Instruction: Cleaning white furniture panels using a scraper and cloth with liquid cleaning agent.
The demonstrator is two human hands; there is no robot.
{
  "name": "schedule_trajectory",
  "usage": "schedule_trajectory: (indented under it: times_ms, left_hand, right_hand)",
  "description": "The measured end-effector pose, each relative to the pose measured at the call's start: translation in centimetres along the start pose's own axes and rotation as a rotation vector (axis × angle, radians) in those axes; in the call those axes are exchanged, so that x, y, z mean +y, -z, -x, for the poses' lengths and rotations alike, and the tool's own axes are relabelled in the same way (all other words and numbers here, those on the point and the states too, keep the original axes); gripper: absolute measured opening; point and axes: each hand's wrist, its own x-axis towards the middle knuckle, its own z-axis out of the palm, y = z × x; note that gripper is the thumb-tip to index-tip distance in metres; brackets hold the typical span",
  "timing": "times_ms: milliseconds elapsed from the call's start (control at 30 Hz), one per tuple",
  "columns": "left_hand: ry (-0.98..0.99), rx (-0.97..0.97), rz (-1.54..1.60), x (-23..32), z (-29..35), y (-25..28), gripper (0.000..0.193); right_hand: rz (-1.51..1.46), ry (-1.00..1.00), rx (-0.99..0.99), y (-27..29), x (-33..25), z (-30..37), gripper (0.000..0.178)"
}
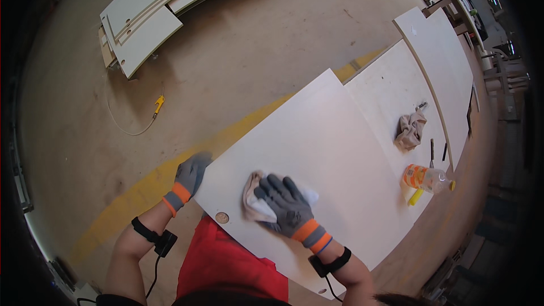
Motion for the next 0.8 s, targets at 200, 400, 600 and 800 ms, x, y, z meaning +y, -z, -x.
schedule_trajectory:
  times_ms: [200,400,600,800]
  left_hand:
    - [-0.001,-0.007,-0.044,-1.2,-0.2,-0.3,0.033]
    - [0.013,0.036,0.032,0.5,0.0,-0.1,0.033]
    - [0.222,0.081,0.582,0.8,-0.3,-0.7,0.037]
    - [0.214,0.166,1.289,-2.9,1.2,-1.2,0.057]
  right_hand:
    - [0.065,0.042,0.098,2.2,4.2,-3.3,0.069]
    - [0.43,-0.262,0.323,8.5,15.5,-12.8,0.072]
    - [0.426,-0.495,0.46,8.5,16.6,-14.5,0.074]
    - [-0.087,-0.022,0.226,-2.6,-3.1,-12.5,0.072]
